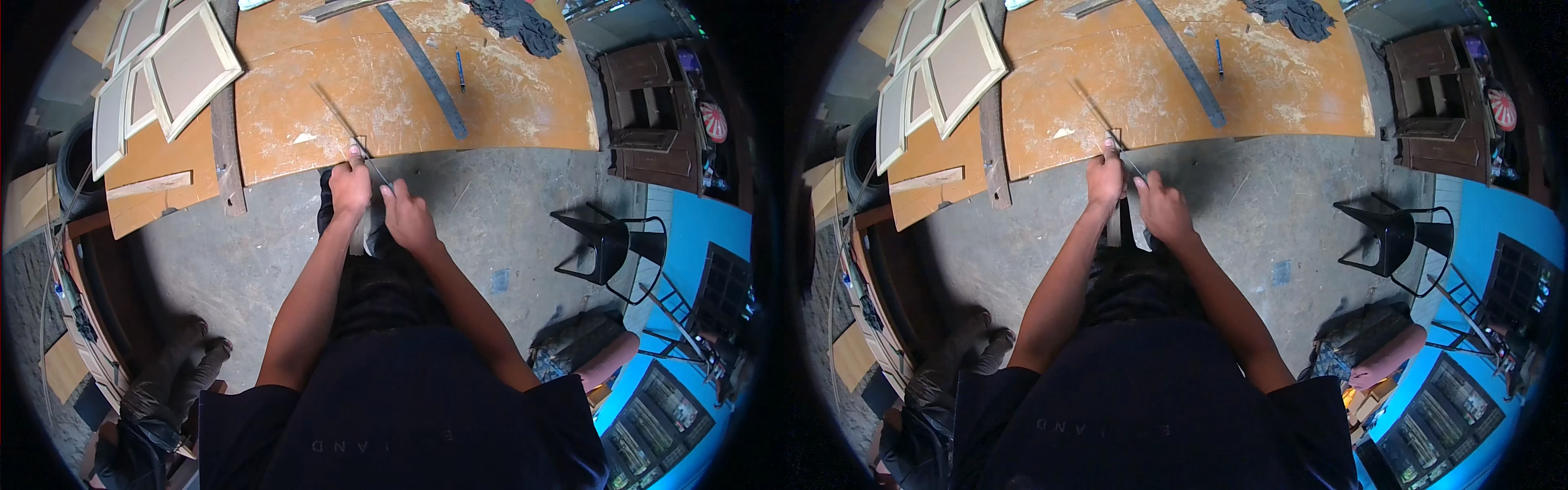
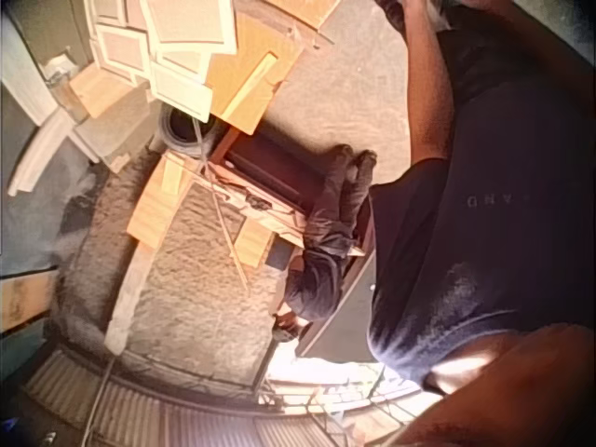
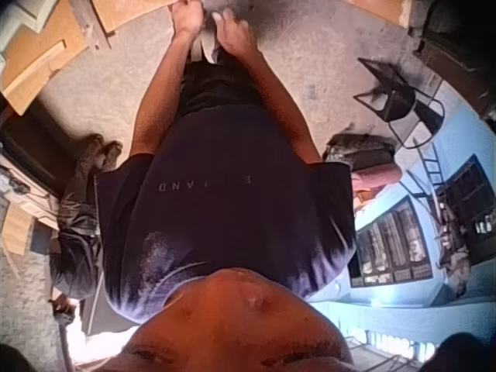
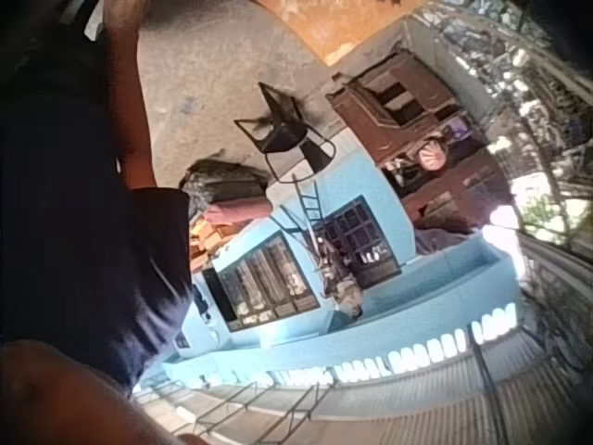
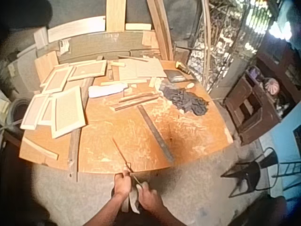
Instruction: Measure, cut, and assemble wooden frame pieces for a picture frame.
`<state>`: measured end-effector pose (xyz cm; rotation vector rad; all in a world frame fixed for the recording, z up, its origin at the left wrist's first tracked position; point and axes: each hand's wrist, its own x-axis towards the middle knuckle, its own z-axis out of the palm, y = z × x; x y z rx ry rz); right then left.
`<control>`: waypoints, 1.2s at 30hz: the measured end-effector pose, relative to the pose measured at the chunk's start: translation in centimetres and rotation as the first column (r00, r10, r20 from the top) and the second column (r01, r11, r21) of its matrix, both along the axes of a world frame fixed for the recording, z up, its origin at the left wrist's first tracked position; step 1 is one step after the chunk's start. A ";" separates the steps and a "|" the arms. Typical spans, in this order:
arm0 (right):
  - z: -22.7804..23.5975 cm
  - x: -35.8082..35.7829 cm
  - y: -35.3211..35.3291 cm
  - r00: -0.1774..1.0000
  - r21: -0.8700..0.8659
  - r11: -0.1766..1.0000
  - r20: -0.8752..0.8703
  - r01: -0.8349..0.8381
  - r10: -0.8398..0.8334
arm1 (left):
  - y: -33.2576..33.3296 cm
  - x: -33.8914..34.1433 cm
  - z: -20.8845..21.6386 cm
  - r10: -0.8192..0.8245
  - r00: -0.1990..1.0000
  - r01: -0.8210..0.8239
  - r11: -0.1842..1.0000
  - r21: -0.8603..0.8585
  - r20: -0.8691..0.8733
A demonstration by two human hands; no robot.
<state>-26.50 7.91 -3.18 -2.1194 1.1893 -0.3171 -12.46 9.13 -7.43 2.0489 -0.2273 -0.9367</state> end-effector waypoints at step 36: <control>1.2 -3.7 1.8 0.996 0.065 0.998 -0.091 0.005 0.001 | -0.6 -0.5 4.1 -0.017 0.997 0.029 0.987 0.159 -0.071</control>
